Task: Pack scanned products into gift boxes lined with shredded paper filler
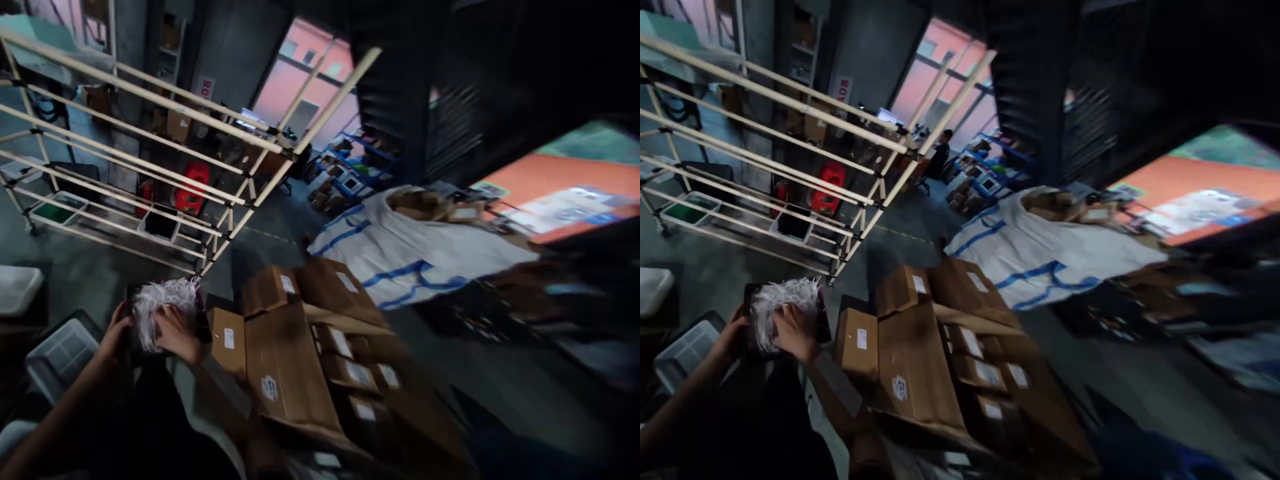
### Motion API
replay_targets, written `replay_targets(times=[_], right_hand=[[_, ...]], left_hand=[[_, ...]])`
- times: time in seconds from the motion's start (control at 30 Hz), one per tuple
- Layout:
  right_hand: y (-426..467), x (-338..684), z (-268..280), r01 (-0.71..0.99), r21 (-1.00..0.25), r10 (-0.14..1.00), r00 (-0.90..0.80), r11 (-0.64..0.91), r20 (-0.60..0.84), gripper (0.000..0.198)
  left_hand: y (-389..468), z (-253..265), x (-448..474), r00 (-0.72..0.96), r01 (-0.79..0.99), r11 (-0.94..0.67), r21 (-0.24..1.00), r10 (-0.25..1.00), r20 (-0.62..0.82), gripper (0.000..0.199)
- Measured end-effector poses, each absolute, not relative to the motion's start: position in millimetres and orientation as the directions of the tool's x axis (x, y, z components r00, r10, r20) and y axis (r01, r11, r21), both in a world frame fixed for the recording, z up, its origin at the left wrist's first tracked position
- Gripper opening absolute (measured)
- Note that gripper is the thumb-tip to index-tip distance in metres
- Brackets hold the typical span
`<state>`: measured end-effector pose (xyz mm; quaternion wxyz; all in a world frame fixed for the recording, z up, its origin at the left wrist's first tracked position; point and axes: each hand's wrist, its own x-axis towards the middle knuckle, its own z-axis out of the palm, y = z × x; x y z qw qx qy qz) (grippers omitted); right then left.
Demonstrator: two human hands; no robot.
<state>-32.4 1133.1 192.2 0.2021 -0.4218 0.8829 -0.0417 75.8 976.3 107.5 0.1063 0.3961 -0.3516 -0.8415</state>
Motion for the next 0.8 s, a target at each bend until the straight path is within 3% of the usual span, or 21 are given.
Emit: replay_targets(times=[0.1,0.23,0.33,0.4,0.5,0.63,0.7,0.8], right_hand=[[1091.3,-70.8,186.3,-0.798,-0.324,-0.856,-0.428,0.508,-0.290,0.057],[1046.7,-164.1,207.0,-0.796,-0.402,-0.889,-0.363,0.452,-0.280,0.045],[997.8,-247.5,223.7,-0.838,-0.380,-0.919,-0.333,0.390,-0.209,0.047],[954.4,-288.3,227.9,-0.897,-0.353,-0.960,-0.211,0.265,-0.185,0.044],[884.4,-316.2,221.7,-0.948,-0.315,-0.949,0.049,0.054,-0.310,0.038],[809.0,-319.6,209.5,-0.926,-0.358,-0.882,0.264,-0.120,-0.389,0.069],[778.4,-326.7,209.1,-0.888,-0.416,-0.871,0.351,-0.194,-0.342,0.059],[724.7,-353.2,206.7,-0.837,-0.495,-0.922,0.352,-0.233,-0.162,0.042]], left_hand=[[945.1,107.5,40.5,-0.634,-0.011,-0.773,0.635,-0.486,-0.602,0.085],[894.9,107.7,-15.5,-0.578,0.113,-0.788,0.606,-0.548,-0.605,0.087],[858.8,109.4,-53.1,-0.483,0.230,-0.735,0.638,-0.655,-0.581,0.091],[841.2,113.5,-72.1,-0.396,0.288,-0.696,0.658,-0.712,-0.580,0.093],[825.1,122.2,-91.1,-0.318,0.372,-0.675,0.637,-0.737,-0.597,0.092],[807.1,128.7,-100.2,-0.176,0.518,-0.642,0.565,-0.727,-0.664,0.090],[791.7,126.5,-98.0,-0.093,0.577,-0.604,0.550,-0.717,-0.691,0.088],[754.8,117.7,-87.6,0.010,0.646,-0.520,0.558,-0.726,-0.688,0.083]])
